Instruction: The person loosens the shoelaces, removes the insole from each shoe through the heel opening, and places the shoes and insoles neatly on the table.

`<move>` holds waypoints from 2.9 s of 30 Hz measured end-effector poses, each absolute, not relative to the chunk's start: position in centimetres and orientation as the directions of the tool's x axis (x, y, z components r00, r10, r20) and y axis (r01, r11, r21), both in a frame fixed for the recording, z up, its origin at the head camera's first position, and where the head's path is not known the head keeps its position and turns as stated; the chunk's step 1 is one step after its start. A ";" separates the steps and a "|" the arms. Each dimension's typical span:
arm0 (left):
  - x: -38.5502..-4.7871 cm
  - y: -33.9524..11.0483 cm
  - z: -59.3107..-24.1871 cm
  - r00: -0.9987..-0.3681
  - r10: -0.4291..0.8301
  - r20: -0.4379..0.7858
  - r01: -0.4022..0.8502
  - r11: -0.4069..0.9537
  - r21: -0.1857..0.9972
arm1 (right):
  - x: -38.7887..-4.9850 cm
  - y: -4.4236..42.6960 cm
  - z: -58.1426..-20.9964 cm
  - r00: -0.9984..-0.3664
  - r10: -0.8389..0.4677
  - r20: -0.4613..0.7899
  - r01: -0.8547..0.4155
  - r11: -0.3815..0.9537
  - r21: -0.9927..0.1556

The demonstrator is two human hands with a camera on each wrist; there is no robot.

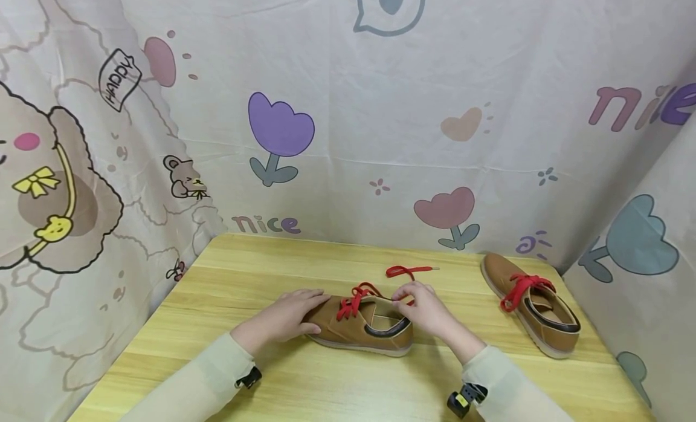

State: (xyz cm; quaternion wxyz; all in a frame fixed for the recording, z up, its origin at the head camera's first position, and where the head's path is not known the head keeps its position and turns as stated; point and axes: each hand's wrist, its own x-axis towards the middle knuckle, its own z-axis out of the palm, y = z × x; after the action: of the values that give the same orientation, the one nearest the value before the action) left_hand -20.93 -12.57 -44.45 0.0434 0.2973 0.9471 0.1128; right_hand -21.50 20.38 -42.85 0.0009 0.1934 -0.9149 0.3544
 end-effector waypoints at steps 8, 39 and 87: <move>-21.0 -12.6 -44.3 -0.817 0.577 -0.017 0.557 0.796 0.236 | -21.6 20.4 -42.8 -0.928 -0.348 0.132 -0.349 0.689 -0.635; -24.2 -12.4 -44.6 -0.802 0.597 0.011 0.582 0.777 0.238 | -20.6 20.7 -42.4 -0.920 -0.372 0.120 -0.371 0.731 -0.573; -22.6 -12.9 -45.3 -0.868 0.496 -0.020 0.468 0.831 0.300 | -19.8 18.7 -42.4 -0.905 -0.377 0.195 -0.424 0.778 -0.463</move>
State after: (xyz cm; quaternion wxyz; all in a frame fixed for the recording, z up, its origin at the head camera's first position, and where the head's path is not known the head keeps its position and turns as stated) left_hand -22.62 -12.91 -45.32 0.0484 0.2522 0.9556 0.1444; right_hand -19.84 18.70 -42.45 0.0459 0.2128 -0.9418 0.2560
